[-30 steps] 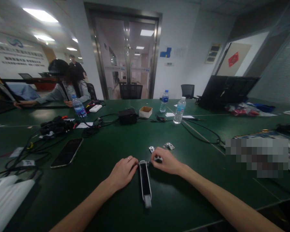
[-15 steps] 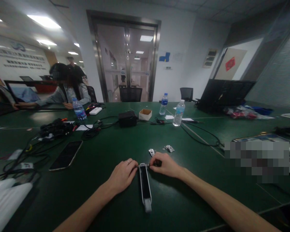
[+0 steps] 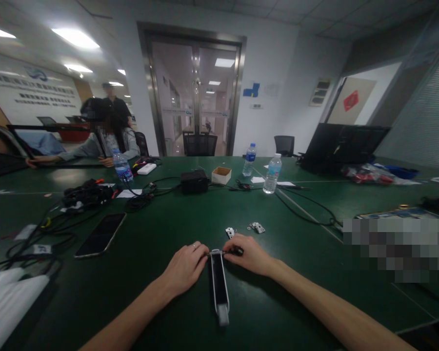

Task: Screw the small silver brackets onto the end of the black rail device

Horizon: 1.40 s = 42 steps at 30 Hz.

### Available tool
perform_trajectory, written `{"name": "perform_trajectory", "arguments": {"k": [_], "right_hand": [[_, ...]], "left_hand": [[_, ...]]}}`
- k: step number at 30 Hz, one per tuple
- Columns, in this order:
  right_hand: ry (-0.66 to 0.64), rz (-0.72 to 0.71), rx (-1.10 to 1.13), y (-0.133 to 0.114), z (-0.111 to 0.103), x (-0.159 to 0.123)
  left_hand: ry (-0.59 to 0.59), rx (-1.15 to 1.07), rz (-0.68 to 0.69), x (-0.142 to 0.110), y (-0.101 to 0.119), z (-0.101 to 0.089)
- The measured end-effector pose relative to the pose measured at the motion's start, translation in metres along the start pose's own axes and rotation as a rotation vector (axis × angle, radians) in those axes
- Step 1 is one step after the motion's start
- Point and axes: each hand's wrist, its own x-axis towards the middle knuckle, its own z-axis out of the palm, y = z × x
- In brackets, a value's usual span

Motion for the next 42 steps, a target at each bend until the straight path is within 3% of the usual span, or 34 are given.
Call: {"name": "perform_trajectory", "arguments": {"k": [5,9,16,22,34,42], "right_hand": [[0.067,-0.094,-0.129,0.004,-0.016,0.001],[0.154,-0.059,-0.284,0.026,-0.033,0.000],[-0.018,0.075,-0.407,0.047,-0.055,-0.006],[-0.144,0.136,-0.371,0.044,-0.051,-0.006],[-0.096,0.238,-0.282,0.043,-0.042,-0.002],[-0.075,0.186,-0.271,0.036,-0.039,-0.002]], "left_hand": [[-0.016,-0.027,-0.005,0.000,-0.002,0.001],[-0.024,-0.034,-0.022,-0.001,-0.001,0.000],[-0.040,-0.031,-0.033,-0.001,0.002,-0.003],[-0.052,-0.039,-0.040,0.000,0.002,-0.003],[-0.008,-0.062,-0.009,-0.002,-0.001,0.000],[-0.003,-0.042,-0.018,-0.003,0.001,-0.001]]}}
